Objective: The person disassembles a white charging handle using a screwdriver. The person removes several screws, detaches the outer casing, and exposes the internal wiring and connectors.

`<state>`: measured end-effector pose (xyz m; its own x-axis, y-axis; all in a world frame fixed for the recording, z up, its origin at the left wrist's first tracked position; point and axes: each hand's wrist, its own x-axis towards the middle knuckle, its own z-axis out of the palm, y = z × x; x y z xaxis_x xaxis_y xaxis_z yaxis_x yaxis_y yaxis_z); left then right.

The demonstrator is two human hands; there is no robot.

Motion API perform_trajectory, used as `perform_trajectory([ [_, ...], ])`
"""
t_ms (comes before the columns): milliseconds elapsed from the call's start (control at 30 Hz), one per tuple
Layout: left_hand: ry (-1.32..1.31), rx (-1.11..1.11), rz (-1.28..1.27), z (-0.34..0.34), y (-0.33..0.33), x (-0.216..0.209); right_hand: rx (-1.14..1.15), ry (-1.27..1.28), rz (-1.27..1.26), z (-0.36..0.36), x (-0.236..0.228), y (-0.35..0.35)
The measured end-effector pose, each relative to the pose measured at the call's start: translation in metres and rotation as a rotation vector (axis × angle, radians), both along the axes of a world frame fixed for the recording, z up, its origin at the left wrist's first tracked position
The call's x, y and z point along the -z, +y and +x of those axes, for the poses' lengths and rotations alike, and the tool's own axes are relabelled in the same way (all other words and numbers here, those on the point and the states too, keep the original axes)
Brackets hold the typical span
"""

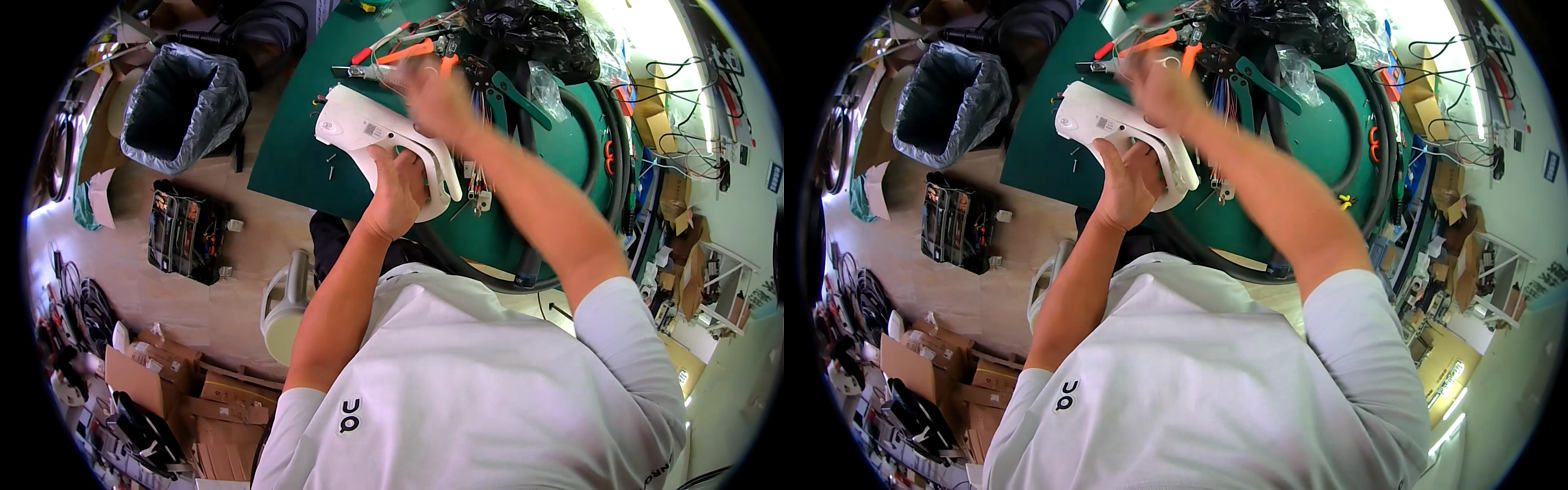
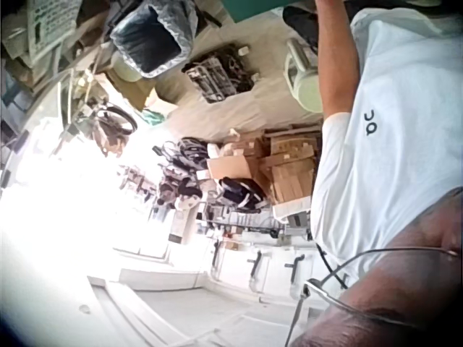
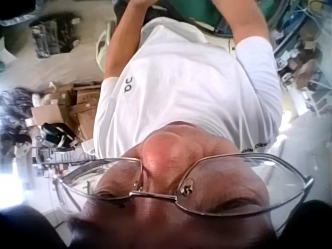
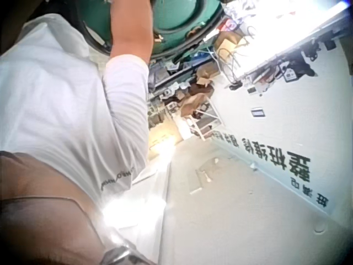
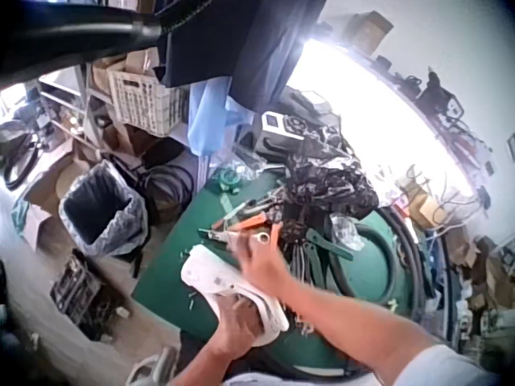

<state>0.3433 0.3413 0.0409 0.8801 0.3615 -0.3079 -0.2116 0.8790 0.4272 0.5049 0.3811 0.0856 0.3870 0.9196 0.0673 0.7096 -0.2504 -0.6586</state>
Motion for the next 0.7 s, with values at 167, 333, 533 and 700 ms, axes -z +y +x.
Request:
perform_trajectory([
  [167,-0.029,0.01,-0.004,0.002,0.005,0.007,0.014,0.245,-0.01,-0.019,0.012,-0.007],
  [333,-0.064,0.011,0.006,0.001,0.006,0.008,-0.037,0.067,-0.12,0.002,-0.022,0.011],
  [533,-0.037,0.019,-0.018,0.003,-0.001,0.014,-0.127,-0.219,0.011,-0.006,-0.005,-0.002],
  [700,-0.008,0.033,0.019,0.002,0.001,0.008,0.02,0.19,0.105,-0.02,0.018,-0.008],
])
